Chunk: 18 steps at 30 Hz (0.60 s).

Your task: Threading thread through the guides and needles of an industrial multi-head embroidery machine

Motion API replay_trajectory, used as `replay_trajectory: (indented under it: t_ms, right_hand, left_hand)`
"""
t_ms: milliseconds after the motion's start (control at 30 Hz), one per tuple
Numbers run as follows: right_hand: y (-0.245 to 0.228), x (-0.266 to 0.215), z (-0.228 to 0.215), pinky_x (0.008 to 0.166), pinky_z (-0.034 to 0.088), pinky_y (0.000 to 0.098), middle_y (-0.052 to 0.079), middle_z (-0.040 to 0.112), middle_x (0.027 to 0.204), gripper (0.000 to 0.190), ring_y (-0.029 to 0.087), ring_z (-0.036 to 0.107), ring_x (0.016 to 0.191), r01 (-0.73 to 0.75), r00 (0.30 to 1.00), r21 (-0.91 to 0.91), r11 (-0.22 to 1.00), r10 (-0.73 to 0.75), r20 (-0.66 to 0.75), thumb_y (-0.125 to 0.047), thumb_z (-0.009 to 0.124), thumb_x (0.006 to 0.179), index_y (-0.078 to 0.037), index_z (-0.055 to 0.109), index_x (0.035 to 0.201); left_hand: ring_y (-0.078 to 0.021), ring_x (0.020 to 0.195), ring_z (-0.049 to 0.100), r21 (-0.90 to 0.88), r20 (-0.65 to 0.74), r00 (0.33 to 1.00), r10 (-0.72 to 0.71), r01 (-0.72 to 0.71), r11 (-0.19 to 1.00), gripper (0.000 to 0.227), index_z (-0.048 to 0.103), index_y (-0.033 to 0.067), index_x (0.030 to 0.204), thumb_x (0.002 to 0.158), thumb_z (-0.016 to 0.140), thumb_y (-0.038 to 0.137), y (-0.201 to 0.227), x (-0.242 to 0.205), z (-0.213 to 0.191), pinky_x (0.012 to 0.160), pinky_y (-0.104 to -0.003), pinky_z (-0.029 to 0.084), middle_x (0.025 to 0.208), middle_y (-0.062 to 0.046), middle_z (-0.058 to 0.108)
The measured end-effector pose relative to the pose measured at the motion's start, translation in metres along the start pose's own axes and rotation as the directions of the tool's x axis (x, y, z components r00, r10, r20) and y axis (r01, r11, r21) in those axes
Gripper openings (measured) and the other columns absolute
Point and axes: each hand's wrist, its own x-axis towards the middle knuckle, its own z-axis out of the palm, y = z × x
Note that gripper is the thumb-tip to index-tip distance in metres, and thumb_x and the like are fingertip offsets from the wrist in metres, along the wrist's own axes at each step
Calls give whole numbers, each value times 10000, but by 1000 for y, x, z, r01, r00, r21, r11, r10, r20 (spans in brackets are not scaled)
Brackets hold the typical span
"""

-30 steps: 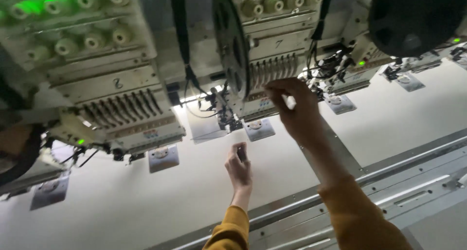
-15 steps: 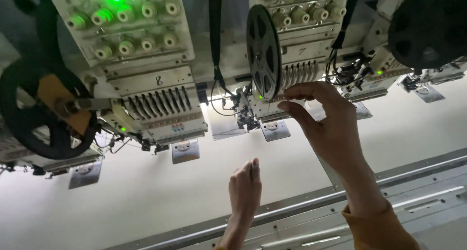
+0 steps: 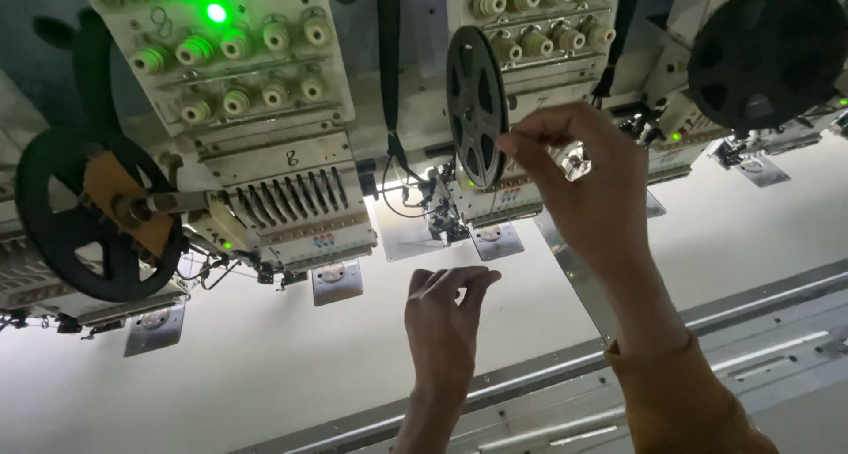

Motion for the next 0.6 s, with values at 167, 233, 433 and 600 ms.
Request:
replay_trajectory:
  t_ms: [167, 233, 433, 600]
  right_hand:
    - [-6, -1, -6, 799, 548, 312, 112, 695, 955, 115, 209, 661, 876, -12, 1000, 42, 999, 13, -16, -99, 707, 1042, 9, 669, 1054]
    - [-10, -7, -8, 797, 554, 313, 122, 695, 964, 117, 213, 667, 876, -29, 999, 54, 998, 30, -17, -98, 686, 1048, 17, 669, 1061]
    - [-8, -16, -5, 842, 560, 322, 88, 724, 1026, 169, 209, 696, 952, -172, 983, 42, 984, 169, 71, -155, 758, 952, -43, 686, 1057]
    - [-6, 0, -4, 779, 553, 297, 101, 709, 958, 95, 192, 665, 863, -76, 997, 66, 995, 77, -7, -75, 745, 1010, -12, 683, 1044]
  left_hand:
    - [-253, 857, 525, 70, -108, 991, 75, -68, 995, 382, 601, 124, 851, 852, 765, 469, 4, 3, 0, 719, -399, 459, 823, -11, 625]
    - [-282, 922, 501, 30, -148, 979, 138, -135, 990, 314, 619, 117, 1011, 919, 707, 403, 12, 12, -3, 824, -398, 445, 972, -54, 605]
    - [-219, 949, 587, -58, -74, 984, 163, -168, 984, 251, 694, 169, 1099, 936, 664, 358, 38, 37, -8, 833, -379, 398, 1029, 9, 724]
    - [-226, 970, 666, -134, -165, 962, 216, -239, 962, 140, 763, 171, 1011, 944, 668, 248, 38, 47, -4, 888, -393, 440, 1001, 15, 789]
